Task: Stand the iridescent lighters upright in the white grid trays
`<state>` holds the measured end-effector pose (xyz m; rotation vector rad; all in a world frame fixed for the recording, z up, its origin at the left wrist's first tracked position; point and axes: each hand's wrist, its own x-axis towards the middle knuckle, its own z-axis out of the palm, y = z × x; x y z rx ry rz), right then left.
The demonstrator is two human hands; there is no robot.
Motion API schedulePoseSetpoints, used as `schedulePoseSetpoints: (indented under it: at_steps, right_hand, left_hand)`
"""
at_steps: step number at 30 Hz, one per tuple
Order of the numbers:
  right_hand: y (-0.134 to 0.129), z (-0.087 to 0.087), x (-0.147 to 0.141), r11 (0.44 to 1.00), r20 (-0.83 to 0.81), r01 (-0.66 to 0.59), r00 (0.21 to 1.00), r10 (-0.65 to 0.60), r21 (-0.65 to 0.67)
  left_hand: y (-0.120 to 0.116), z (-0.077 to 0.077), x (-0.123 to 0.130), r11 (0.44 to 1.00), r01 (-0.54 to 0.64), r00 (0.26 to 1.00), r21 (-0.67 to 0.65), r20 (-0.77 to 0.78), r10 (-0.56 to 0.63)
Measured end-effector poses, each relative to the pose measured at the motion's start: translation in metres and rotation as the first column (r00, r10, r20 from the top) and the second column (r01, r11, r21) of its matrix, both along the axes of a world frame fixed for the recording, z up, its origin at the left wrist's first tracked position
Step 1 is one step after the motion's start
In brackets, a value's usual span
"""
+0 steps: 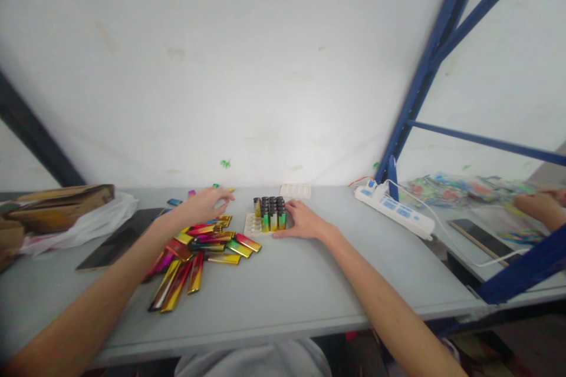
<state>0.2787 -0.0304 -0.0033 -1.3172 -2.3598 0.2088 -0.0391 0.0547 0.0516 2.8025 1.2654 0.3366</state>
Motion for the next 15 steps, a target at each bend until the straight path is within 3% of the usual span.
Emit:
schedulePoseSetpoints:
  at_steps: [4,8,15]
  right_hand:
    - [0.001,-0.003,0.002,1.000,0.004,0.017,1.000,-0.017,-0.014]
    - [0.002,-0.003,0.003,1.000,0.004,0.014,1.000,-0.014,-0.010]
    - [0.001,0.000,0.002,1.000,0.019,-0.010,1.000,0.010,-0.007]
  left_hand:
    - [0.012,0.007,-0.027,0.996,-0.008,0.990,-0.089,-0.142,-0.005]
    - [0.010,0.004,-0.029,0.979,0.003,0.983,-0.205,-0.178,-0.040]
    - [0.002,0.003,-0.016,0.992,-0.050,0.997,-0.116,-0.057,0.044]
